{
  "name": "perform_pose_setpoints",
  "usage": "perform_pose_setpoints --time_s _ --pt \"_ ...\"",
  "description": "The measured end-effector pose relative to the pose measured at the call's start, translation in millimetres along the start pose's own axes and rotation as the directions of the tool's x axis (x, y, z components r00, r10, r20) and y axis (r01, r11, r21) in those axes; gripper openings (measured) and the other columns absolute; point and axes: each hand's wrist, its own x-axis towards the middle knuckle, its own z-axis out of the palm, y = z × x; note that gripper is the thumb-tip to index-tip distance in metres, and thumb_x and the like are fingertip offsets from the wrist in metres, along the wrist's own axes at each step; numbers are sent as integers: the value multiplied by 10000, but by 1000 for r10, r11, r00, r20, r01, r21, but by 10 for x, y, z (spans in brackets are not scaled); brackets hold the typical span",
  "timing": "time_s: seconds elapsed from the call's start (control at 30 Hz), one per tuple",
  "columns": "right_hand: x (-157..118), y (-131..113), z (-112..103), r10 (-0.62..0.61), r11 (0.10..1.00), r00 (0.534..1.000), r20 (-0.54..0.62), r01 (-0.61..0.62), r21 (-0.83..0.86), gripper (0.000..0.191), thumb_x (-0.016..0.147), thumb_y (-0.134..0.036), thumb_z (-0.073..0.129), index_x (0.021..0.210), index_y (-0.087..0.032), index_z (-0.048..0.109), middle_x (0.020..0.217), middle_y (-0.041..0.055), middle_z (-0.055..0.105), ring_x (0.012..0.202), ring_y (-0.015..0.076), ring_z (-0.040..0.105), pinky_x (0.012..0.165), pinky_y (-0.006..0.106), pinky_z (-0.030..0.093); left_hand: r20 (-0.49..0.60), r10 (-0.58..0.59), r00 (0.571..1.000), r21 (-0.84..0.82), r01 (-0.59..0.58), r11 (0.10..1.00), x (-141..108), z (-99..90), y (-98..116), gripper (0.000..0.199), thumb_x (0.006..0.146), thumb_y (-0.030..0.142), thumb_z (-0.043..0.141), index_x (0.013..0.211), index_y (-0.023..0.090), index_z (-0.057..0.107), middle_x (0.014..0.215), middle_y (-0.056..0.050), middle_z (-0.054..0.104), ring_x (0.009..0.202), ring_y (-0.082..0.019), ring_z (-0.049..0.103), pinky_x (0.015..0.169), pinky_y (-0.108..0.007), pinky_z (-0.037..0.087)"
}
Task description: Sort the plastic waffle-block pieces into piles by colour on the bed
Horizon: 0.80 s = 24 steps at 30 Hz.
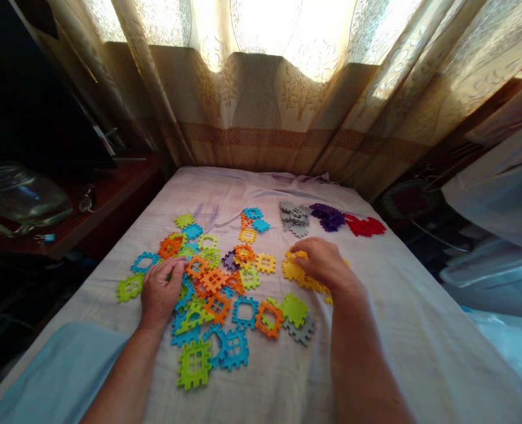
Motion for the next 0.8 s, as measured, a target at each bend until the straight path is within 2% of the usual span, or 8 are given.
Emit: perform_pose_setpoints --time_s 0.13,0.2,0.3,0.4,0.47,0.57,0.67,0.8 --pt "41 -331 118 -174 984 983 63 175 -24 308 834 -280 634 1127 -235 718 1176 92 698 1174 253 556 994 374 370 18 0 1000 2 0 1000 6 -8 -3 354 896 425 454 822 226 738 952 -49 766 928 -222 688 911 -382 498" --pt "65 -460 210 -222 973 972 78 226 -49 290 836 -286 620 1102 -221 714 1162 103 698 1187 272 535 990 399 361 22 3 1000 -1 -3 1000 10 -13 5 353 898 423 455 820 227 738 949 -48 766 919 -219 689 908 -379 499" --pt "96 -553 325 -221 972 973 60 225 -67 297 847 -254 578 1115 -189 687 1172 126 683 1180 283 534 996 430 346 16 15 1000 -8 -15 1000 12 -16 17 351 901 417 456 821 227 740 948 -48 766 919 -219 689 911 -378 500" --pt "110 -546 351 -205 976 977 59 209 -66 328 846 -266 580 1151 -176 661 1195 137 669 1176 280 539 1004 432 338 5 17 1000 -8 -17 1000 11 -15 26 355 899 424 457 816 226 740 945 -51 767 918 -229 690 903 -389 501" --pt "99 -493 298 -195 978 979 50 198 -62 335 849 -302 594 1155 -183 658 1194 137 670 1176 275 543 1005 420 342 0 12 1000 -11 -12 1000 9 -14 31 362 897 435 455 811 228 739 942 -51 768 918 -233 692 900 -395 501" --pt "41 -311 137 -133 990 991 -34 131 -43 350 850 -327 610 1175 -204 654 1196 125 674 1171 265 557 996 396 359 -3 3 1000 -16 -3 1000 8 -16 40 367 894 447 455 812 228 738 941 -52 769 923 -235 692 907 -400 500" --pt "-38 3 -23 49 999 996 -75 -50 -17 367 834 -329 623 1183 -223 657 1195 112 679 1146 269 583 962 387 395 8 -7 1000 -16 7 1000 6 -17 42 356 894 440 461 817 230 737 956 -50 768 930 -228 689 920 -395 500" --pt "-125 421 -93 294 956 955 -31 -293 10 372 813 -365 625 1158 -234 678 1151 109 697 1056 273 635 872 383 447 6 -12 1000 -21 12 1000 4 -14 33 348 891 438 468 819 229 736 951 -50 765 930 -229 686 931 -402 500"
